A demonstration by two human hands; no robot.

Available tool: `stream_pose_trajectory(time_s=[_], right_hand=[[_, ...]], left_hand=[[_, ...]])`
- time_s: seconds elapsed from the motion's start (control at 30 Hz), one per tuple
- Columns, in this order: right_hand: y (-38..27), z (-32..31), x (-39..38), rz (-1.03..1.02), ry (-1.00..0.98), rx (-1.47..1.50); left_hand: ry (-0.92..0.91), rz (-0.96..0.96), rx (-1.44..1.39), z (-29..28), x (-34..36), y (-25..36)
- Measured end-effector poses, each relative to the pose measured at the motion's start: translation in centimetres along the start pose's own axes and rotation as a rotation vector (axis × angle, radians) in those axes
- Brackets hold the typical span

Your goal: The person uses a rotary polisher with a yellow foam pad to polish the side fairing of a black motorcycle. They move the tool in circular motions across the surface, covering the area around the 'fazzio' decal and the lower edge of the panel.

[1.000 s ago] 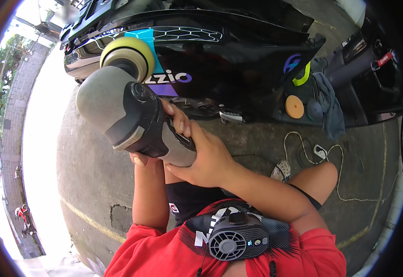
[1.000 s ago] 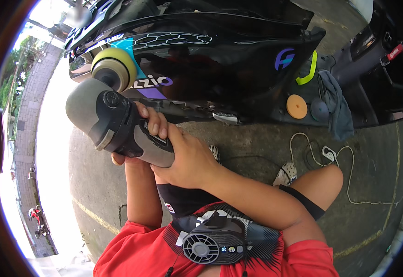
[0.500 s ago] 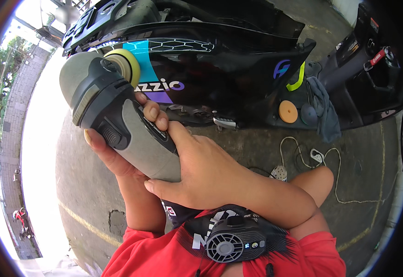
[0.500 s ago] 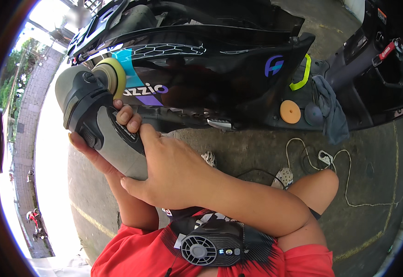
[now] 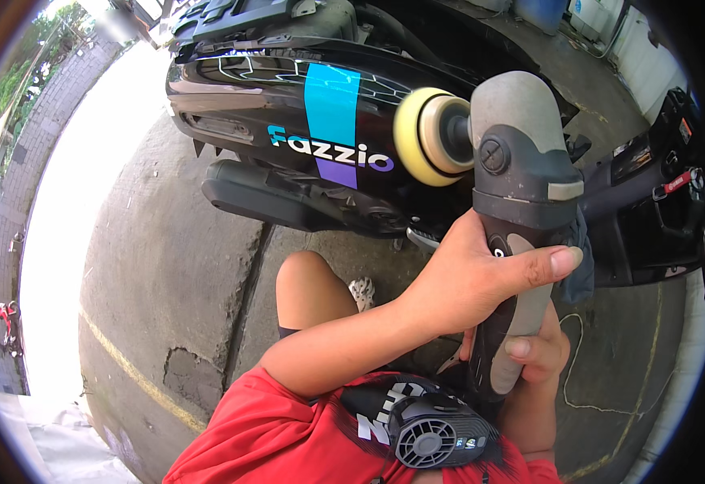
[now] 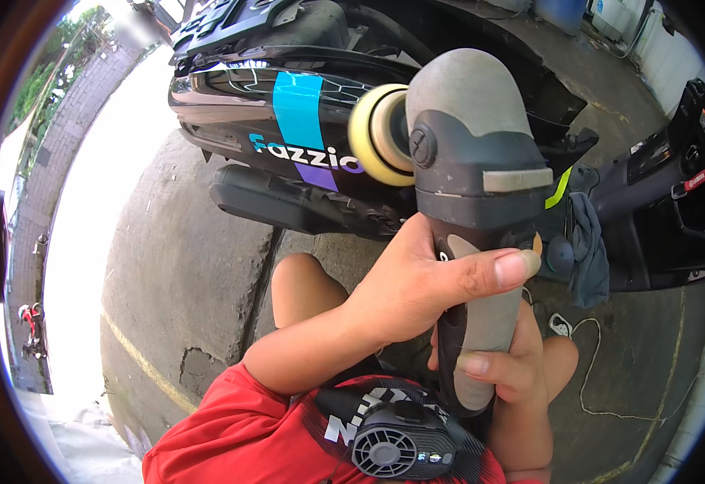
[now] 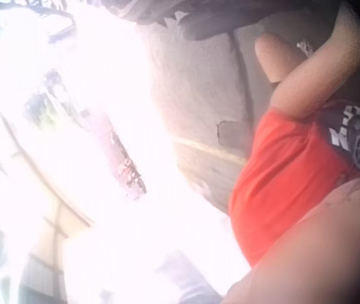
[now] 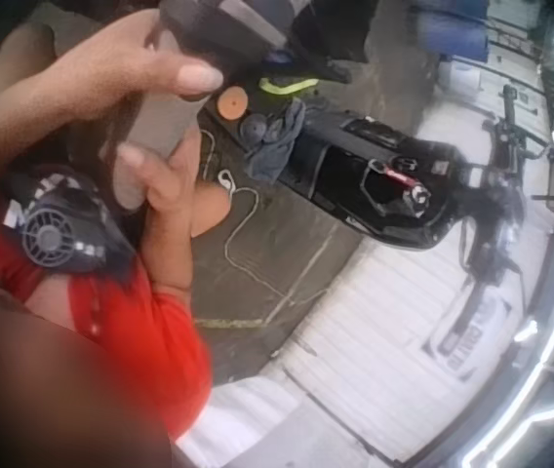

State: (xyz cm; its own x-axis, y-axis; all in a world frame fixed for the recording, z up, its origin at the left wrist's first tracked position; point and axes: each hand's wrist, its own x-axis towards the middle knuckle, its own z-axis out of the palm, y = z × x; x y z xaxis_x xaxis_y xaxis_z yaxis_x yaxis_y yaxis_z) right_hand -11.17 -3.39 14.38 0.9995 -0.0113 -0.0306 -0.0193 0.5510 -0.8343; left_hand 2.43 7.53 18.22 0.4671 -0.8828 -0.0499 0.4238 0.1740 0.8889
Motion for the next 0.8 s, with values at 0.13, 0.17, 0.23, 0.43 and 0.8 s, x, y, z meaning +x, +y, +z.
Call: stream_pose_trajectory(time_s=[0.13, 0.17, 0.23, 0.43, 0.8], right_hand=[[-1.0, 3.2, 2.0, 0.018, 0.108, -0.1], [-0.6, 3.9, 3.7, -0.089, 0.065, -0.196], [-0.2, 5.5, 6.4, -0.153, -0.019, -0.274], [-0.2, 6.1, 7.4, -0.126, 0.012, -0.515], [-1.3, 0.7, -1.0, 0.068, 0.244, -0.161]], left_hand=[[0.131, 0.14, 0.079, -2.2, -1.2, 0.9], [0.175, 0.204, -0.006, -3.1, -1.7, 1.2], [0.246, 0.307, -0.194, -4.9, -2.7, 2.0], [0.161, 0.315, -0.359, -6.0, -3.2, 2.8], [-0.001, 0.183, -0.036, 1.8, 1.6, -1.4]])
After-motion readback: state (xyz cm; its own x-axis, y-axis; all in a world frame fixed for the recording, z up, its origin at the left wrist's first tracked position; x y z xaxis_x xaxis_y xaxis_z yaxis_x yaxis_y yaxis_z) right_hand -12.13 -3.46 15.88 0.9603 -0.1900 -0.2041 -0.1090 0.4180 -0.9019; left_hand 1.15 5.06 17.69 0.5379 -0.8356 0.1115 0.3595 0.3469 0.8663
